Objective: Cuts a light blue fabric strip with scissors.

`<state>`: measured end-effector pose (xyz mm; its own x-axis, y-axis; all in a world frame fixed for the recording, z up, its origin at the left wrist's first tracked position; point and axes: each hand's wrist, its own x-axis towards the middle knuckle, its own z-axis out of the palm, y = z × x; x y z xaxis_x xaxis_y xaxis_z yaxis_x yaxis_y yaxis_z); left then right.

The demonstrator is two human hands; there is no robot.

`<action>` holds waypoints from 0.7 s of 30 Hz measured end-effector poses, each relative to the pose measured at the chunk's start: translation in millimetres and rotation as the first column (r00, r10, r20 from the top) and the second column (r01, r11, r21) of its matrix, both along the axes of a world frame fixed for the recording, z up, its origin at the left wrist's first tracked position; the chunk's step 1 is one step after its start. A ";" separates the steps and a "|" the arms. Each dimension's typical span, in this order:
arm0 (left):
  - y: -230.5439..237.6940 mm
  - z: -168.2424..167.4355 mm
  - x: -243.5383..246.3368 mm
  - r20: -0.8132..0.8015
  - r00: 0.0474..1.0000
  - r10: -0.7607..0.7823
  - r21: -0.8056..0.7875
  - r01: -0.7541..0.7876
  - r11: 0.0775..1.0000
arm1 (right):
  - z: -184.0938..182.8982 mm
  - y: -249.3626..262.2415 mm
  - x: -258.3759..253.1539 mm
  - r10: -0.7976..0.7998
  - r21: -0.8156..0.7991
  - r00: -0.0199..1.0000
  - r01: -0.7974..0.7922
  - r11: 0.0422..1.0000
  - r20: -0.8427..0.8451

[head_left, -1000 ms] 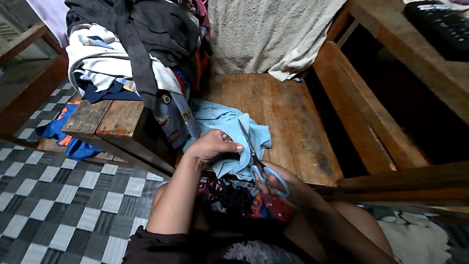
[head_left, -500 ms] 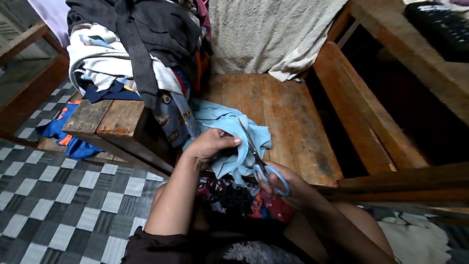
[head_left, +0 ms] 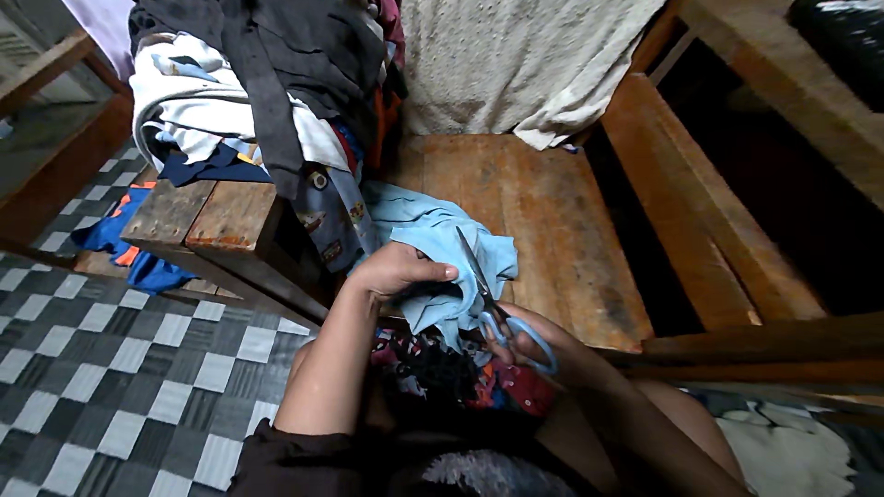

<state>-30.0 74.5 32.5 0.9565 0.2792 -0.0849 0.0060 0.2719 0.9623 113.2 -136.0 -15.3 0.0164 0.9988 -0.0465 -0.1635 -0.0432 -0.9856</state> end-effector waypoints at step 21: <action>7.2 0.2 -4.2 -0.004 0.969 -0.249 0.107 0.248 0.963 | 2.5 -2.6 0.7 0.064 -0.047 0.998 -0.063 0.997 0.013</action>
